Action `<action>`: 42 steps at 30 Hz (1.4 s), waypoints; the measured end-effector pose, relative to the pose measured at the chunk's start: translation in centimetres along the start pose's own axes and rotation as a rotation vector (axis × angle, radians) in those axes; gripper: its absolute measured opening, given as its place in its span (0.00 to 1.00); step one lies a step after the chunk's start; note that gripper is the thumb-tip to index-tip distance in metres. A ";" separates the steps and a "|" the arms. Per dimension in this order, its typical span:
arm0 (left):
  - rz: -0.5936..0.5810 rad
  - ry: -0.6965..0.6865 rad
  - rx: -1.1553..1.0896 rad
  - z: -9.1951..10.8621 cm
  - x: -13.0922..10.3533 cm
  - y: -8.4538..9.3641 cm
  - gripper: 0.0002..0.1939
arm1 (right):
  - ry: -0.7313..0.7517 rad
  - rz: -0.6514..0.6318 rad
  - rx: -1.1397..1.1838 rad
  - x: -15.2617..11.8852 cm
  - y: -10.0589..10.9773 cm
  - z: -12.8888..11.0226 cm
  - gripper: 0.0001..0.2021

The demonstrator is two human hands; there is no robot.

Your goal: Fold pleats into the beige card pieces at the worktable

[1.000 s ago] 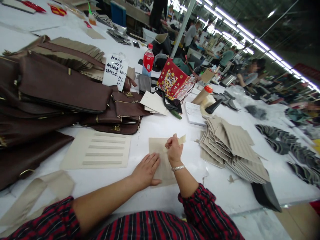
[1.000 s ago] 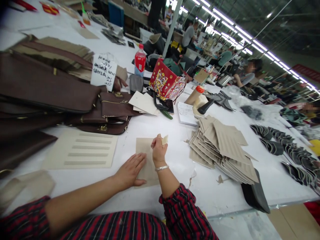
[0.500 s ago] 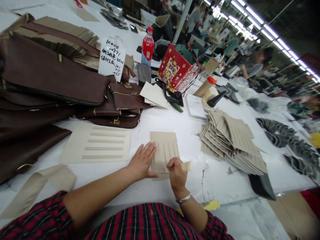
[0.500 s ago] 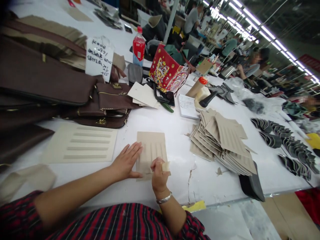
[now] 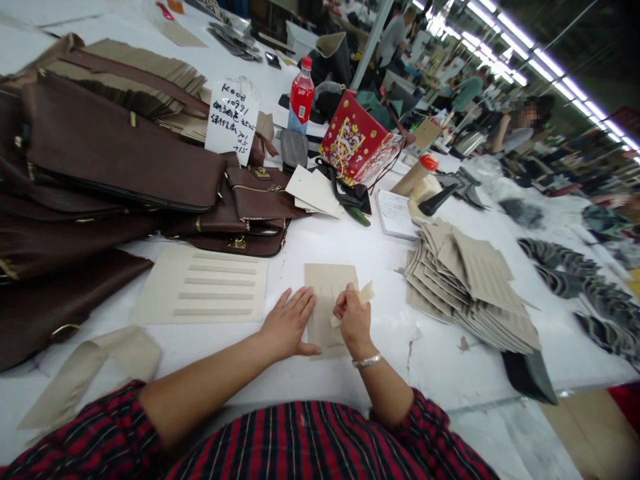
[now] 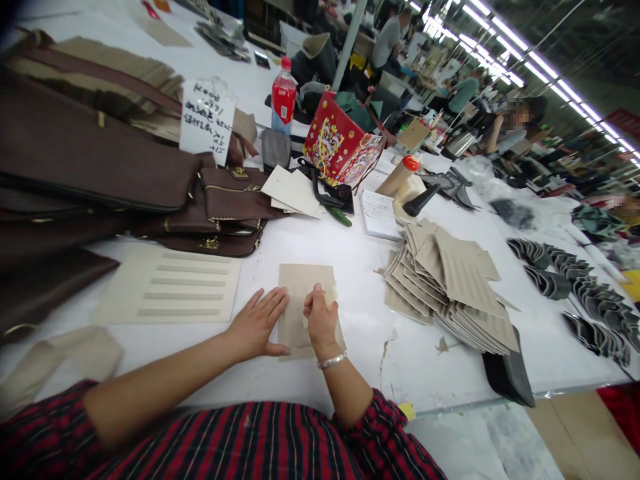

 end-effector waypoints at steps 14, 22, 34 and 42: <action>0.001 -0.019 0.016 0.2 -0.1 -0.4 0.57 | 0.327 -0.015 -0.230 -2.4 -0.9 1.2 0.19; -0.038 0.019 -0.017 0.3 0.1 -0.5 0.59 | 0.191 0.051 0.063 5.5 -3.0 -2.2 0.20; 0.005 0.024 -0.032 0.2 0.0 0.0 0.59 | 0.035 0.015 -0.160 0.2 -2.9 -0.3 0.23; 0.017 0.011 -0.033 0.2 0.0 -0.4 0.58 | 0.237 -0.044 -0.270 -8.2 -0.4 1.8 0.21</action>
Point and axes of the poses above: each hand's wrist, its own x-axis towards the middle knuckle, its own y-axis out of the back of the hand, z = x × y, the point moved 4 cm from there along x, towards the middle knuckle, and after that the axes turned 12 degrees about -z, right-handed, at the moved point
